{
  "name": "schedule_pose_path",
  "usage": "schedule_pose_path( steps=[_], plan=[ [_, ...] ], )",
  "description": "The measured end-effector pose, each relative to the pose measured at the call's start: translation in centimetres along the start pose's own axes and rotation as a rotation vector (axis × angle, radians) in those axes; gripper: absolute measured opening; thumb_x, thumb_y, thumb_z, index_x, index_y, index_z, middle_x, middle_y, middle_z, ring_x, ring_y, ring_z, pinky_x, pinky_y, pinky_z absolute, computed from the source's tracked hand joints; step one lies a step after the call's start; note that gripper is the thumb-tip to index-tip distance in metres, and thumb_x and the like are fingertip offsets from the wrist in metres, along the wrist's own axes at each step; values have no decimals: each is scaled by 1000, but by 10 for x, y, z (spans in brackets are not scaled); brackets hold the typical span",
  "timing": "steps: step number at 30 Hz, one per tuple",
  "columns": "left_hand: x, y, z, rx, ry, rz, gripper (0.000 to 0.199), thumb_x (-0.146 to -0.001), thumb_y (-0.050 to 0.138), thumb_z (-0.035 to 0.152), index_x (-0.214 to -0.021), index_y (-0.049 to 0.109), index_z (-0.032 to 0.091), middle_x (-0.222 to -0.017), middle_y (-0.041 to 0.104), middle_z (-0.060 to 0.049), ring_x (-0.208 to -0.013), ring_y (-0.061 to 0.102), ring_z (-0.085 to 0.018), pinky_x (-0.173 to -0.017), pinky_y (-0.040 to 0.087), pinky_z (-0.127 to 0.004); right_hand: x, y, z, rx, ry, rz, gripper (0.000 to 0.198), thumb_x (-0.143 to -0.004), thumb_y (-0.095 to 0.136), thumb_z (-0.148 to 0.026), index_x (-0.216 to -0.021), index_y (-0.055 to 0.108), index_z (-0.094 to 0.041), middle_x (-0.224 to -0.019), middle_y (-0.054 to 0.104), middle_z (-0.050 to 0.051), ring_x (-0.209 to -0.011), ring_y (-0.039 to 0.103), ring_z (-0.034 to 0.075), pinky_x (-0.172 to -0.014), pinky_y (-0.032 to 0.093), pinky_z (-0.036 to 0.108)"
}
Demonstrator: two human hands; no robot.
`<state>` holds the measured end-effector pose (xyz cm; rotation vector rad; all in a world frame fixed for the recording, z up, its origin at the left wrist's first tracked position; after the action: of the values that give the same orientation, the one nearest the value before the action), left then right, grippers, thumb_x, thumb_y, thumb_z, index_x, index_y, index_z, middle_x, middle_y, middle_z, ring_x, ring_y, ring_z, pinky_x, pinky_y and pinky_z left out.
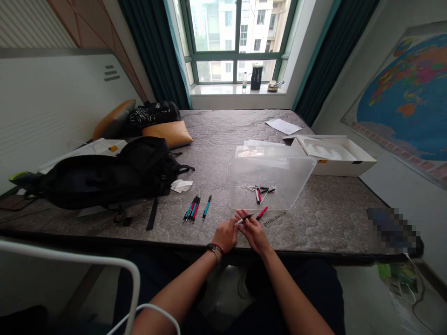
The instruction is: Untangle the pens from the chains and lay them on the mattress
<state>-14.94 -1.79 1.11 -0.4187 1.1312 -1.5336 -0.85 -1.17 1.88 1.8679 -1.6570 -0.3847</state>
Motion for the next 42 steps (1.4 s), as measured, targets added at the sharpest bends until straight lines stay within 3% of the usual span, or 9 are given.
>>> schedule_pose_path(
  steps=[6,11,13,20,26,29,34,39,42],
  plan=[
    [2,0,-1,-2,14,-16,20,-96,39,21,-113,50,19,-91,67,-5,-85,64,-20,-77,48,-33,-6,-5,11,70,-16,147,33,-68,80,-42,-89,69,-19,-100,71,7,-99,66,23,-84,54,34],
    [2,-1,-1,9,11,-10,21,-96,38,21,-114,49,20,-93,67,-6,-87,64,-21,-79,48,-34,1,1,2,-33,10,5,53,-77,73,-40,-126,57,-27,-124,65,8,-111,62,21,-93,50,38],
    [2,0,-1,11,12,-13,21,-96,38,21,-113,49,20,-94,67,-6,-88,64,-21,-80,48,-35,3,1,-2,-74,35,-49,54,-80,69,-43,-130,54,-30,-133,59,8,-116,60,22,-97,49,41],
    [3,0,-1,29,16,-7,22,-95,40,20,-115,50,20,-96,67,-6,-90,65,-21,-81,48,-35,-2,-6,8,73,27,54,33,-77,70,-48,-100,69,-24,-133,59,8,-123,55,25,-92,52,37],
    [4,1,-3,14,13,-2,21,-95,39,21,-113,50,20,-94,67,-6,-87,64,-21,-79,48,-34,3,-4,4,-7,34,-30,47,-77,72,-42,-120,62,-27,-137,56,7,-122,56,23,-98,48,39],
    [4,2,-2,-5,15,-10,22,-96,39,20,-115,50,20,-94,67,-6,-87,64,-21,-79,47,-34,0,-7,4,-14,41,-35,39,-78,70,-43,-113,66,-25,-136,56,7,-123,54,23,-96,49,39],
    [5,-1,2,-20,-2,-42,29,-96,37,20,-123,48,21,-98,68,-7,-88,64,-21,-79,47,-33,-9,-9,15,48,7,120,25,-71,77,-39,-91,68,-25,-106,69,4,-101,64,20,-85,53,34],
    [3,-2,7,-37,-65,-56,28,-95,37,20,-121,48,21,-95,69,-7,-88,65,-22,-79,46,-33,-9,-5,19,59,-18,118,33,-72,74,-44,-99,65,-28,-111,68,5,-102,64,22,-87,53,37],
    [3,0,8,-55,-74,-58,32,-95,37,20,-125,47,22,-97,69,-8,-90,66,-22,-80,45,-33,-12,-5,21,103,-14,143,31,-71,73,-49,-92,67,-28,-107,69,4,-104,64,24,-86,53,37]
  ],
)
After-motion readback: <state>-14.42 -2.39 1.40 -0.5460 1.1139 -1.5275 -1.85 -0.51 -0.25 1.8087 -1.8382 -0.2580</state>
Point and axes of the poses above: each hand's wrist, its own x-axis away from the middle knuckle, its own y-axis out of the palm, z = x × y, the point moved 1 cm from there along -x, towards the middle knuckle
